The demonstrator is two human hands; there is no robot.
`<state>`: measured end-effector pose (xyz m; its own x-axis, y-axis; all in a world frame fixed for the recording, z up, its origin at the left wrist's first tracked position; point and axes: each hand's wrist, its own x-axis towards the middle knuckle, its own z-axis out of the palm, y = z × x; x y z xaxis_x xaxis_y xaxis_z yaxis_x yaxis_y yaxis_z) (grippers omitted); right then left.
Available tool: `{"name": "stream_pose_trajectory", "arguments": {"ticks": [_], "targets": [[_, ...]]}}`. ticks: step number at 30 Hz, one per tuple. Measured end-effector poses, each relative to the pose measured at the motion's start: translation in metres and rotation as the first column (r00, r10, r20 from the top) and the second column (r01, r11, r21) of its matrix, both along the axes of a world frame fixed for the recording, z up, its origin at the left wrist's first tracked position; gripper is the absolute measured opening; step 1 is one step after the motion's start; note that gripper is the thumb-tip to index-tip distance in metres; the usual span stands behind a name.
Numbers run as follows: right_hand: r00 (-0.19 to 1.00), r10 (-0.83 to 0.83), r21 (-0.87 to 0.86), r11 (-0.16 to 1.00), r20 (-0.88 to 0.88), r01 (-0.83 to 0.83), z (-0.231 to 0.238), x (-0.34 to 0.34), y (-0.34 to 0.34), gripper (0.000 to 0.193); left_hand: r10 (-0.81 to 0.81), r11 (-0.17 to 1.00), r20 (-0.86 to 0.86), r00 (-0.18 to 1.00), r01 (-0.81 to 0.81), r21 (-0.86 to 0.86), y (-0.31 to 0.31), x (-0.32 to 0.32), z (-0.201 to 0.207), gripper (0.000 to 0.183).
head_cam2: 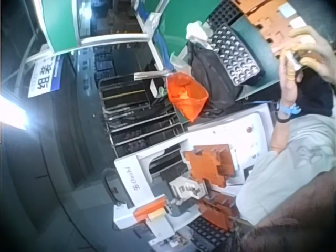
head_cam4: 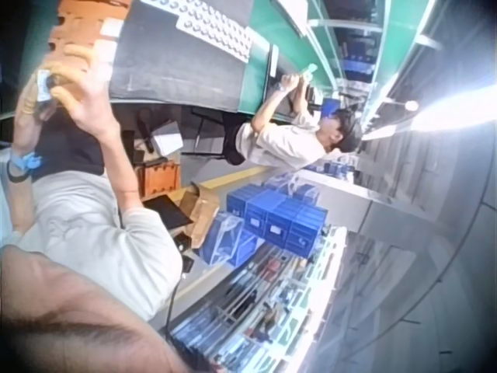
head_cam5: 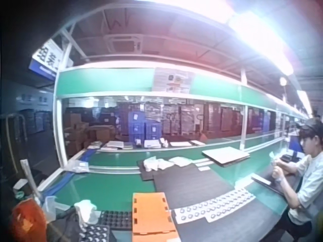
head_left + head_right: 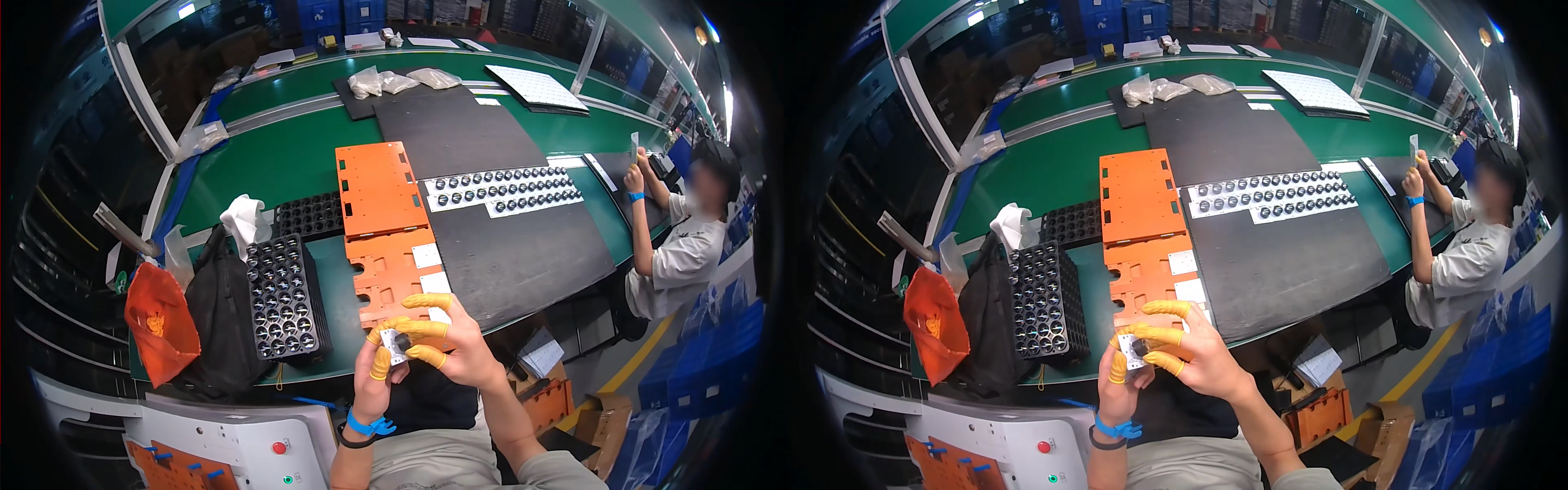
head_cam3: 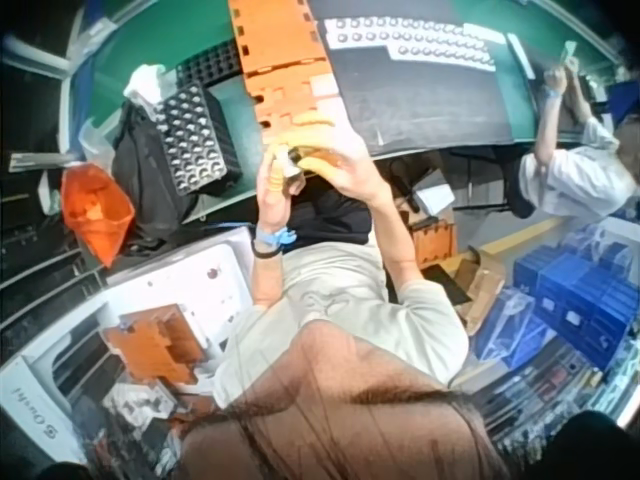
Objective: The person places small white square components onto an orange fixture and then moves the fixture to a press machine. They repeatedly pick up small cylindrical metal parts from a tray, place them onto the white squares on the fixture, and press them down by hand. The person continues this assembly process, handling the components one at a time.
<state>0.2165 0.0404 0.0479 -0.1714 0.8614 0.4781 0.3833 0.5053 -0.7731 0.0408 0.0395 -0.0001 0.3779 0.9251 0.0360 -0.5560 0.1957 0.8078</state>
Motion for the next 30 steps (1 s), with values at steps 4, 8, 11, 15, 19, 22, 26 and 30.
{"name": "stream_pose_trajectory", "arguments": {"ticks": [4,8,11,15,19,22,26,30], "targets": [[1.0,0.002,0.03,1.0,-0.012,-0.001,-0.004,-0.001,0.001,0.039,0.017,0.999,-0.076,0.997,-0.013,0.048,0.0,0.001,-0.004,0.053],[0.999,0.044,0.054,0.998,-0.024,-0.042,-0.012,0.002,0.003,0.038,0.018,0.999,-0.147,0.989,-0.013,0.035,-0.001,0.002,-0.005,0.05],[0.996,0.09,0.064,0.994,-0.007,-0.09,-0.013,0.003,0.004,0.039,0.019,1.0,-0.173,0.985,-0.017,0.013,-0.001,0.0,-0.009,0.048],[0.987,0.157,0.049,0.987,-0.037,-0.155,-0.015,0.004,0.006,0.04,-0.006,1.0,-0.172,0.985,0.001,-0.028,-0.001,-0.001,-0.005,0.047],[0.993,0.107,0.076,0.991,0.05,-0.111,-0.012,0.003,0.004,0.04,-0.023,0.997,-0.172,0.985,0.01,-0.078,0.0,-0.003,-0.01,0.044],[0.994,0.09,0.028,0.995,0.059,-0.092,-0.011,0.0,0.002,0.04,-0.012,0.995,-0.15,0.989,-0.003,-0.1,-0.001,-0.003,-0.008,0.042],[0.997,0.07,-0.063,0.996,0.015,-0.069,-0.019,-0.004,-0.001,0.044,0.038,0.991,-0.089,0.995,-0.049,-0.125,-0.003,0.003,-0.006,0.041],[0.998,0.064,-0.021,0.998,-0.024,-0.065,-0.013,-0.009,-0.002,0.046,0.06,0.955,0.012,0.998,-0.054,-0.291,-0.007,0.006,-0.007,0.039]]}}
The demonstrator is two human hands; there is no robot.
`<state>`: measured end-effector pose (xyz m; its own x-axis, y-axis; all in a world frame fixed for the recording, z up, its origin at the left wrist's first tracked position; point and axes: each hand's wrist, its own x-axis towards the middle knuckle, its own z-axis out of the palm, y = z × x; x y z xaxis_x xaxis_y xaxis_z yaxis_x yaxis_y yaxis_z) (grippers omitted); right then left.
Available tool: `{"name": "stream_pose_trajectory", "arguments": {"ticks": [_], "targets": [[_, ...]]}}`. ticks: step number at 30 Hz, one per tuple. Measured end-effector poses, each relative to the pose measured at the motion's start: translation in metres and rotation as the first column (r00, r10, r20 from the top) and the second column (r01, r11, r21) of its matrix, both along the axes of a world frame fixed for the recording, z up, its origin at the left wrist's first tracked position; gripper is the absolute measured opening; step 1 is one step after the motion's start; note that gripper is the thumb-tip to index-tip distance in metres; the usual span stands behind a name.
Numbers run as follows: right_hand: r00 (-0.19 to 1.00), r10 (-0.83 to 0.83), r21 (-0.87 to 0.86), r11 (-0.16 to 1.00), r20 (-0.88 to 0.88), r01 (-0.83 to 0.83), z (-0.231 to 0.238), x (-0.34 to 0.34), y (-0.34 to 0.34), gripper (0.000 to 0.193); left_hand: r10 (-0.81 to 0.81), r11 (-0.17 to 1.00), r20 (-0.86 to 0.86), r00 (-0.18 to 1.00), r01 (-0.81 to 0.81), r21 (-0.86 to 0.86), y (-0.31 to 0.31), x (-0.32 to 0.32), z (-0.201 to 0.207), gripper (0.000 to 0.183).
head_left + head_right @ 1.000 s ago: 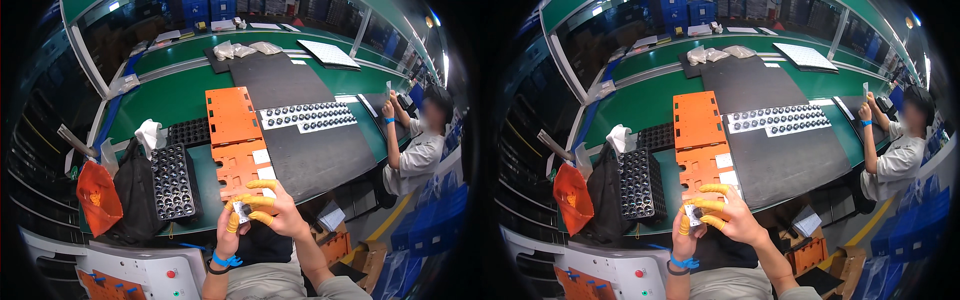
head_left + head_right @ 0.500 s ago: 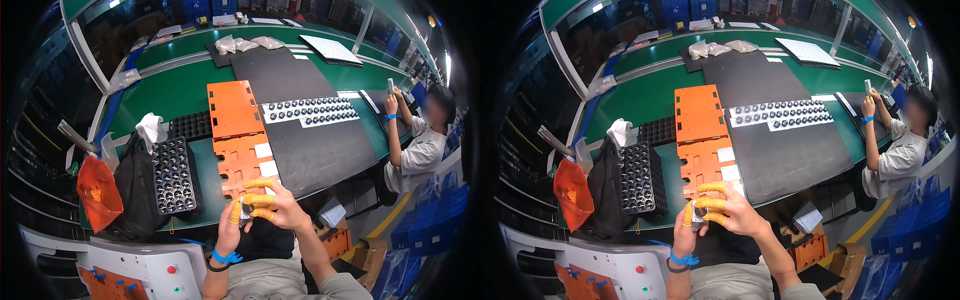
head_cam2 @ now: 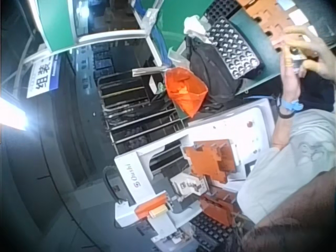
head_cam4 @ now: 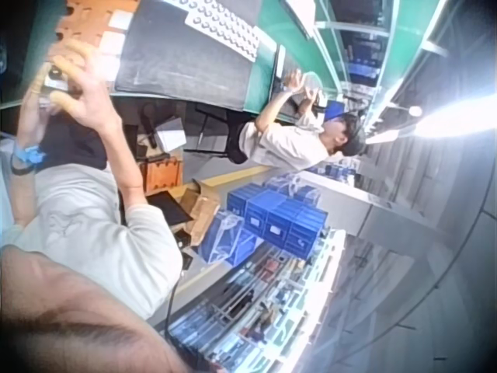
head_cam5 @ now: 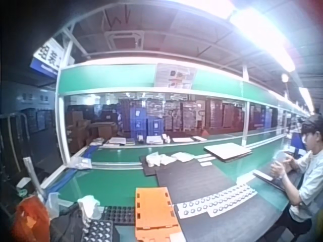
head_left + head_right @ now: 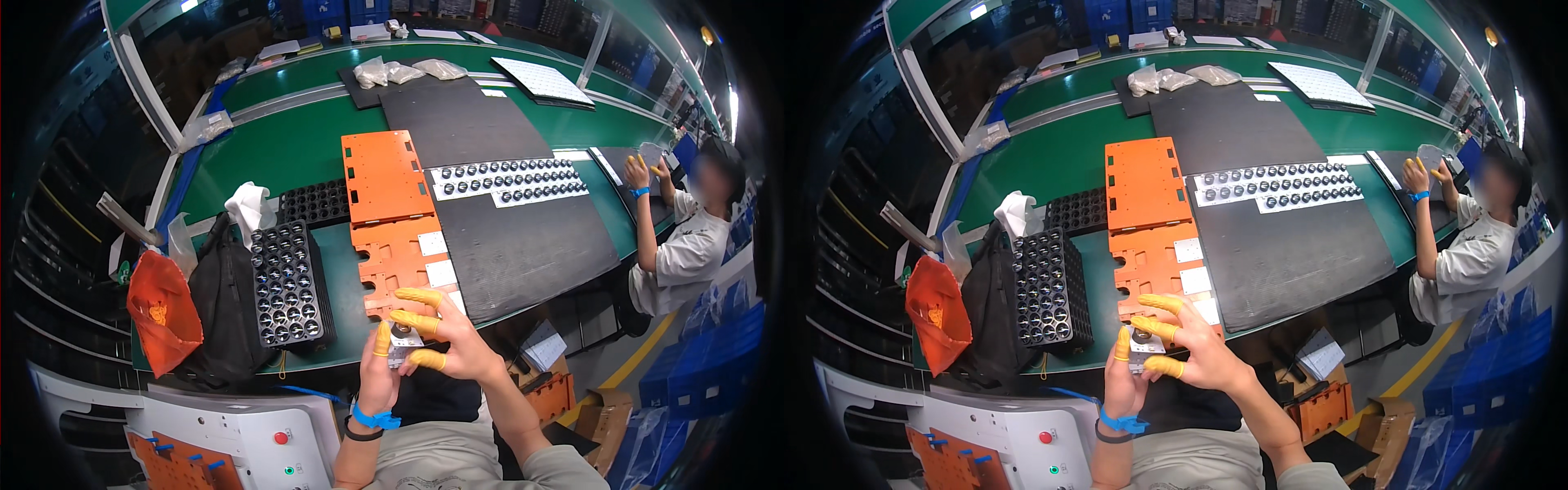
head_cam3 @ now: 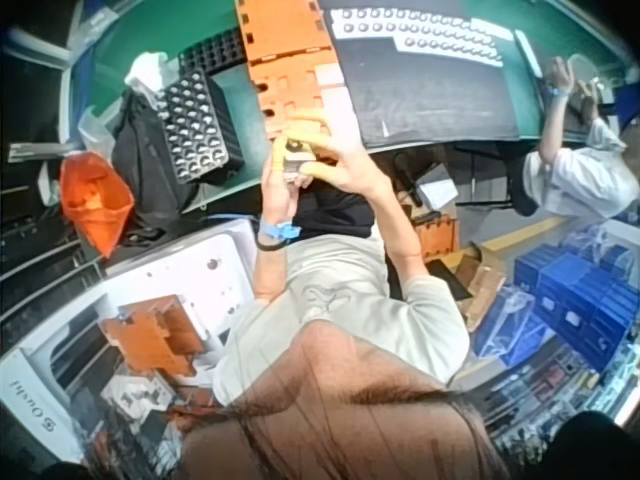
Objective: The person places small white square components onto an orange fixture and then moves the fixture to a press machine. They repeatedly pick up small cylindrical metal parts from a tray, place them onto the white squares on the fixture, and press them down by hand. The person continues this assembly process, handling the components one at a time.
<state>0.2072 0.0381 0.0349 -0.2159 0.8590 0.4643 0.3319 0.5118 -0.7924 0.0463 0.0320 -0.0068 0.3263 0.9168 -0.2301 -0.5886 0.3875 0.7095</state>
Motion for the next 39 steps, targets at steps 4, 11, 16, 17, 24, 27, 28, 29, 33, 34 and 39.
{"name": "stream_pose_trajectory", "arguments": {"ticks": [4,11,16,17,24,27,28,29,33,34,39], "targets": [[0.998,-0.067,0.076,0.995,-0.011,0.068,-0.011,-0.006,-0.002,0.046,-0.119,0.992,0.132,0.984,0.123,-0.023,0.001,-0.002,0.0,0.046],[0.987,-0.123,0.225,0.97,0.104,0.097,-0.017,0.008,0.001,0.045,-0.047,0.969,-0.121,0.992,0.074,0.235,0.0,-0.006,-0.001,0.041],[0.982,-0.081,0.142,0.988,0.171,0.057,-0.015,0.012,-0.002,0.047,0.151,0.916,-0.398,0.905,0.023,0.4,0.006,-0.013,-0.014,0.036],[0.985,-0.057,0.076,0.996,0.161,0.045,-0.016,0.011,-0.005,0.047,0.155,0.909,-0.396,0.905,0.026,0.415,0.006,-0.014,-0.015,0.035],[1.0,-0.002,-0.175,0.985,0.029,0.007,-0.024,0.008,-0.006,0.048,0.499,0.773,-0.601,0.624,-0.006,0.635,0.008,-0.014,-0.002,0.024],[0.977,-0.086,-0.094,0.99,0.195,0.106,-0.03,0.012,-0.004,0.048,0.632,0.744,-0.676,0.378,-0.052,0.666,0.006,-0.01,-0.002,0.02],[0.981,-0.092,-0.088,0.99,0.17,0.108,-0.032,0.012,-0.004,0.047,0.633,0.755,-0.7,0.331,-0.06,0.653,0.005,-0.007,-0.004,0.02],[0.985,-0.097,-0.082,0.991,0.146,0.11,-0.036,0.011,-0.004,0.046,0.631,0.765,-0.723,0.282,-0.069,0.641,0.006,-0.006,-0.005,0.02],[0.981,-0.127,-0.02,0.991,0.15,0.132,-0.048,0.007,-0.007,0.044,0.637,0.766,-0.73,0.248,-0.094,0.636,0.009,-0.005,-0.018,0.018],[0.971,-0.148,0.01,0.989,0.19,0.149,-0.048,0.005,-0.007,0.043,0.609,0.789,-0.751,0.254,-0.101,0.606,0.01,-0.005,-0.019,0.018],[0.978,-0.141,-0.011,0.989,0.154,0.145,-0.057,0.0,-0.011,0.039,0.56,0.825,-0.796,0.231,-0.062,0.562,0.016,-0.006,-0.021,0.019]]}}
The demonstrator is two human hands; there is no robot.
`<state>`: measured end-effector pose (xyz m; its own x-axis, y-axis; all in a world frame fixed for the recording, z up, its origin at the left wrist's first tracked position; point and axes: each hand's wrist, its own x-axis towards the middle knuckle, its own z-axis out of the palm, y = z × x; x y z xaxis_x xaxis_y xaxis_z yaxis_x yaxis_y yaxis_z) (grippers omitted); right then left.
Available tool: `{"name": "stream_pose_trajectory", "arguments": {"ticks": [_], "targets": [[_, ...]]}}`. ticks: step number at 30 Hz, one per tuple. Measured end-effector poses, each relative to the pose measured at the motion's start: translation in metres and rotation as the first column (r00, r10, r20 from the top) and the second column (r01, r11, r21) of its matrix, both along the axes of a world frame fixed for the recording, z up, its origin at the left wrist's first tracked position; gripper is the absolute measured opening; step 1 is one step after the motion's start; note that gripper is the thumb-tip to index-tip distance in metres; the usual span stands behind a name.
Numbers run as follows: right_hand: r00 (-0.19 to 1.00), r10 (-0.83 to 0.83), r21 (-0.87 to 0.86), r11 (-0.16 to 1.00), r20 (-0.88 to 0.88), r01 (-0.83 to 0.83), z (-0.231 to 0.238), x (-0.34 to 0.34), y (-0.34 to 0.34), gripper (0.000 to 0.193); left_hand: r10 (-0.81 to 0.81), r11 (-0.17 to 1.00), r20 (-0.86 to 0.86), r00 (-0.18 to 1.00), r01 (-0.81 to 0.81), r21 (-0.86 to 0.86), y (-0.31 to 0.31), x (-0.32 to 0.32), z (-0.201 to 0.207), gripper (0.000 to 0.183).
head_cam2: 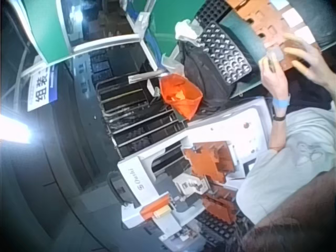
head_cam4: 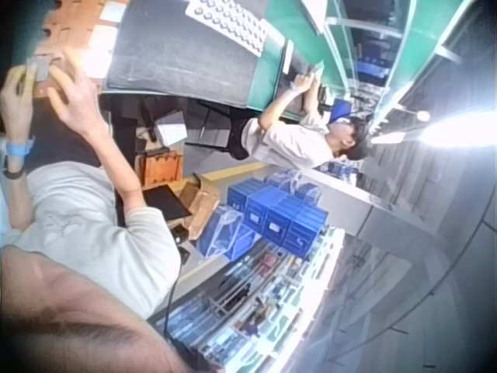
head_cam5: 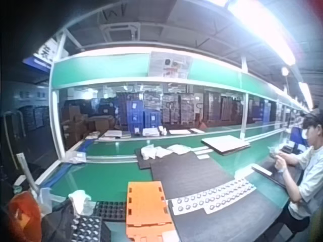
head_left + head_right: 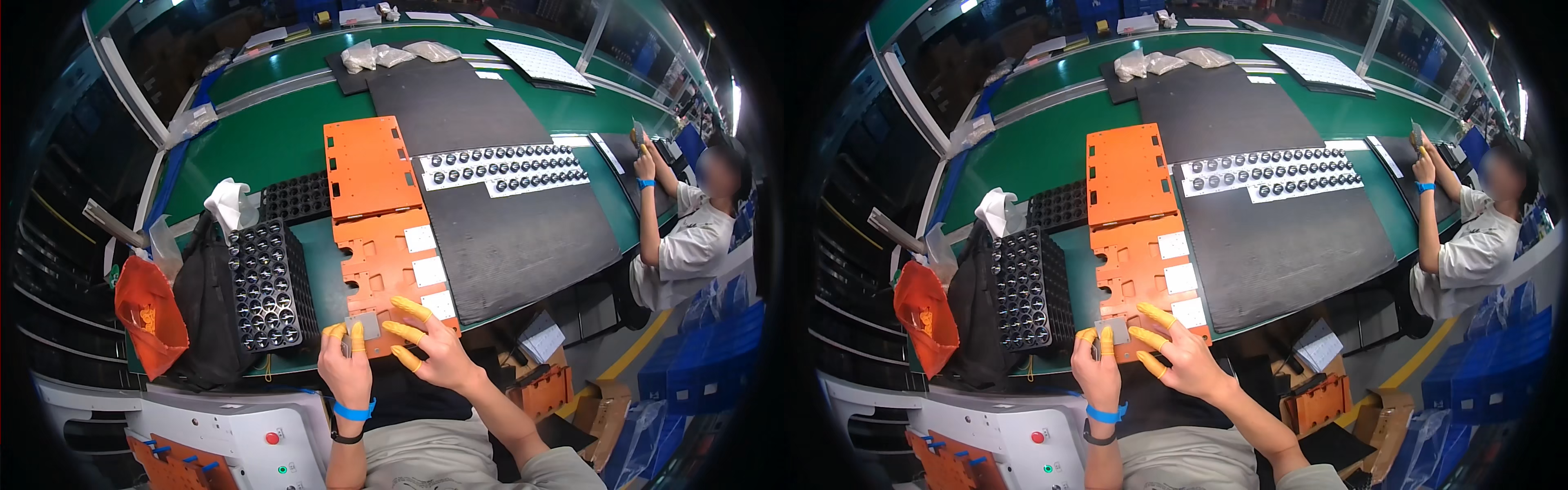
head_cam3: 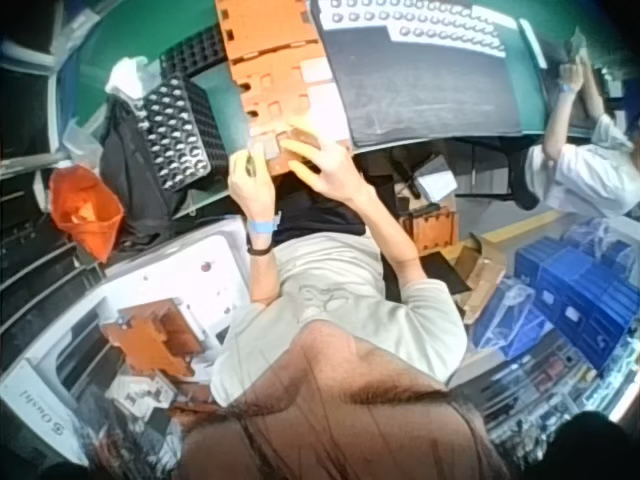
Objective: The person places small white square components onto an orange fixture and then moves the fixture to a press machine. They repeatedly pick up small cylindrical metal parts from a tray, place them onto the white squares on the fixture, and press them down by hand. The person continues this assembly process, handling the components one at a time.
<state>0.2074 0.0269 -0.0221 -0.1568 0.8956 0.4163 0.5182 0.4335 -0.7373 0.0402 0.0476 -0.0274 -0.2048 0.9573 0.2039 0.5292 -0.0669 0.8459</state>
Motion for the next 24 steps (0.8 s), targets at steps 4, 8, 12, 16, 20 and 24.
{"name": "stream_pose_trajectory", "arguments": {"ticks": [4,8,12,16,20,24], "targets": [[1.0,-0.004,0.014,1.0,-0.002,0.004,-0.001,0.001,0.001,0.038,-0.015,0.994,-0.109,0.994,0.004,-0.105,0.004,0.001,0.005,0.024],[1.0,-0.003,0.015,1.0,-0.01,0.003,0.0,0.001,0.001,0.036,-0.061,0.981,-0.203,0.977,0.021,-0.194,0.01,-0.005,0.009,0.027],[1.0,-0.005,0.041,0.999,-0.004,0.005,-0.002,0.0,0.002,0.034,-0.079,0.971,-0.295,0.952,0.006,-0.239,0.011,-0.004,0.016,0.03],[1.0,-0.01,0.046,0.999,0.006,0.01,-0.003,0.0,0.002,0.033,-0.09,0.97,-0.321,0.943,0.01,-0.245,0.01,-0.004,0.016,0.032],[1.0,-0.015,0.043,0.999,0.015,0.015,-0.003,-0.002,0.001,0.033,-0.088,0.969,-0.309,0.947,0.01,-0.247,0.009,-0.004,0.015,0.032],[1.0,-0.01,0.053,0.999,0.019,0.009,0.0,-0.002,0.001,0.032,-0.092,0.972,-0.273,0.957,0.027,-0.234,0.003,-0.008,0.012,0.033]]}}
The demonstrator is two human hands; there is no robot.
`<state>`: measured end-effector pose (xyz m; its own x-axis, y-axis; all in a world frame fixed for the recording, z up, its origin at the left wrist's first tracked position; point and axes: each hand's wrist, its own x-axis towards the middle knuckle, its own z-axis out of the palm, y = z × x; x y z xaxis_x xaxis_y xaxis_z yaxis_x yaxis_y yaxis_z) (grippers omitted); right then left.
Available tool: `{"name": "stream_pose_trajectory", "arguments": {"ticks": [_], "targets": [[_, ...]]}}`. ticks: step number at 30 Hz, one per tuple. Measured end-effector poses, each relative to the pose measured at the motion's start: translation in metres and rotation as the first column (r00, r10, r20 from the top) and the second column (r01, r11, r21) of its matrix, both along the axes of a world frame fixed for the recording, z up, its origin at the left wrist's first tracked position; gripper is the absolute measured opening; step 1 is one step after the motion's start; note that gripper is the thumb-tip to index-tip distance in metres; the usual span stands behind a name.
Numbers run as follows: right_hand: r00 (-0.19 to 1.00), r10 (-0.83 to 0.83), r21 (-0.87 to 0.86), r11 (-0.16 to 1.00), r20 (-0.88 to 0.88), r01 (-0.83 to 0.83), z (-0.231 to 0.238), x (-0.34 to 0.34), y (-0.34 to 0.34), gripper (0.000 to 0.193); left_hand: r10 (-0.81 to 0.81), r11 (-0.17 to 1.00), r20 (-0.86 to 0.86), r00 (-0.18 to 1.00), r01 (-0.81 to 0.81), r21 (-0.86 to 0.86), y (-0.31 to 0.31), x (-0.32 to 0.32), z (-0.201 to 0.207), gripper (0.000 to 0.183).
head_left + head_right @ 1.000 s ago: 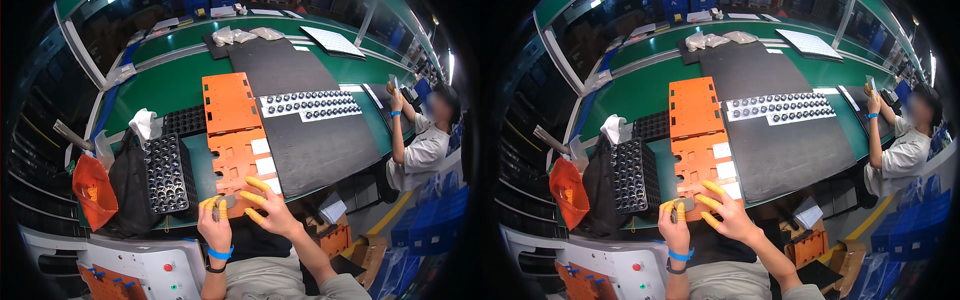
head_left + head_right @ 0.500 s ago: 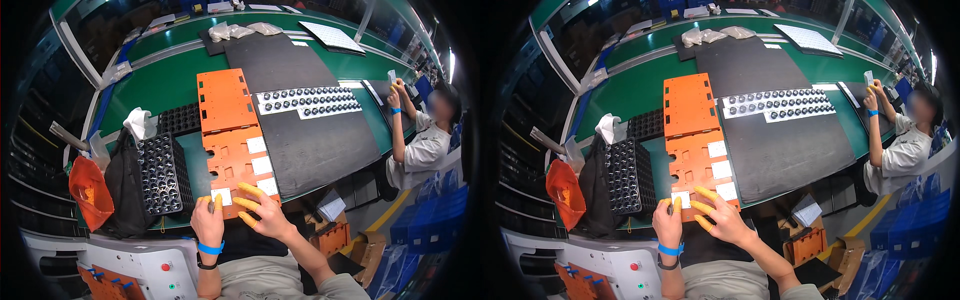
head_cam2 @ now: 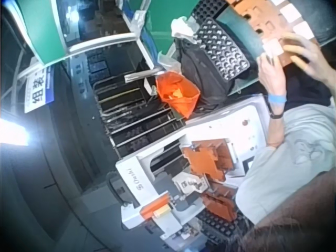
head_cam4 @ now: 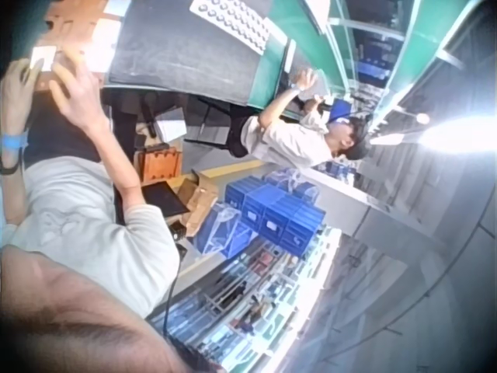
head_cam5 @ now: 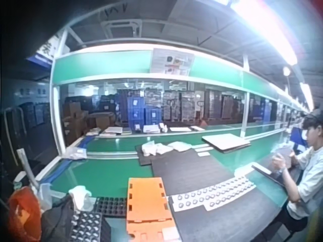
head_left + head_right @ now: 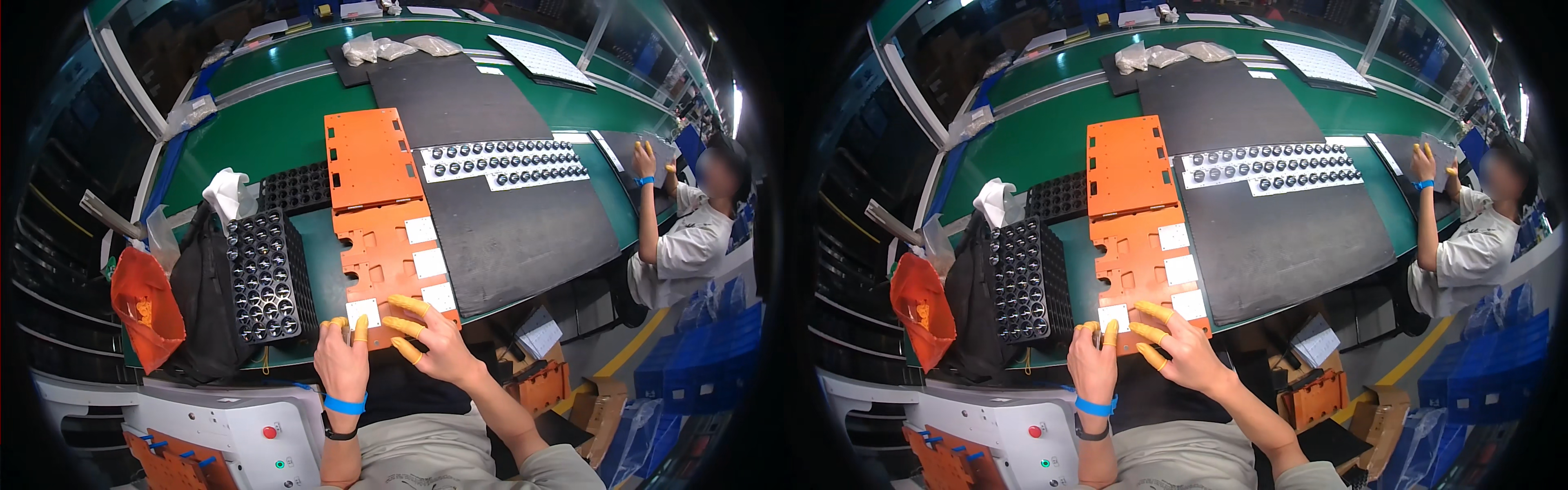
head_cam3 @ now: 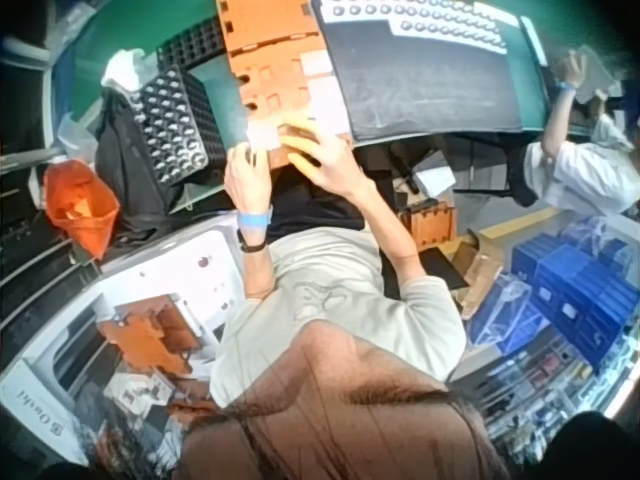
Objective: The person places small white square components onto an orange fixture and then moves the fixture to a press machine. They repeatedly pick up small cylindrical metal parts from a tray, place them onto the white squares on the fixture, and press them down by hand. The person continues this assembly process, handling the components one at a time.
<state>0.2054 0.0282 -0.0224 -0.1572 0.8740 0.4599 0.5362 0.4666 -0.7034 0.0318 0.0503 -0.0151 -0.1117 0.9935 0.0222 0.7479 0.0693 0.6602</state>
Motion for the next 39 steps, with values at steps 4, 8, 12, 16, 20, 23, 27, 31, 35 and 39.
{"name": "stream_pose_trajectory", "arguments": {"ticks": [4,8,12,16,20,23,27,31,35,39], "targets": [[0.999,0.027,-0.002,1.0,0.023,-0.027,0.005,0.0,0.0,0.032,-0.033,0.999,0.104,0.994,0.03,0.031,-0.011,-0.005,0.002,0.027],[0.995,0.09,-0.017,0.996,0.046,-0.09,0.005,-0.006,0.003,0.039,-0.06,0.997,0.147,0.987,0.053,0.054,-0.025,-0.014,-0.001,0.029],[0.946,0.108,0.06,0.989,0.306,-0.132,0.018,-0.021,0.012,0.044,-0.062,0.998,0.202,0.977,0.066,-0.014,-0.038,-0.026,-0.001,0.035],[0.88,0.095,0.014,0.993,0.466,-0.114,0.018,-0.03,0.01,0.043,-0.067,0.998,0.278,0.958,0.069,0.005,-0.046,-0.039,-0.004,0.034],[0.862,0.106,-0.003,0.993,0.495,-0.12,0.022,-0.033,0.02,0.036,-0.122,0.993,0.468,0.875,0.106,0.06,-0.052,-0.049,-0.013,0.032],[0.889,0.111,-0.021,0.993,0.443,-0.113,0.035,-0.038,0.038,0.028,-0.156,0.987,0.635,0.756,0.144,0.071,-0.058,-0.059,-0.026,0.034],[0.971,0.041,0.308,0.945,0.235,-0.114,0.06,-0.063,0.059,0.025,-0.062,0.97,0.864,0.499,0.234,-0.065,-0.07,-0.077,-0.024,0.038],[0.988,0.108,0.317,0.939,0.107,-0.137,0.075,-0.109,0.082,0.02,-0.066,0.942,0.884,0.462,0.321,-0.098,-0.075,-0.085,-0.035,0.043],[0.986,0.034,0.254,0.964,0.164,-0.075,0.071,-0.148,0.121,0.017,-0.266,0.9,0.781,0.565,0.436,-0.009,-0.075,-0.089,-0.027,0.039],[0.959,-0.101,0.189,0.981,0.266,0.051,0.078,-0.169,0.149,0.027,-0.09,0.858,0.944,0.319,0.507,-0.089,-0.08,-0.086,-0.036,0.04]]}}
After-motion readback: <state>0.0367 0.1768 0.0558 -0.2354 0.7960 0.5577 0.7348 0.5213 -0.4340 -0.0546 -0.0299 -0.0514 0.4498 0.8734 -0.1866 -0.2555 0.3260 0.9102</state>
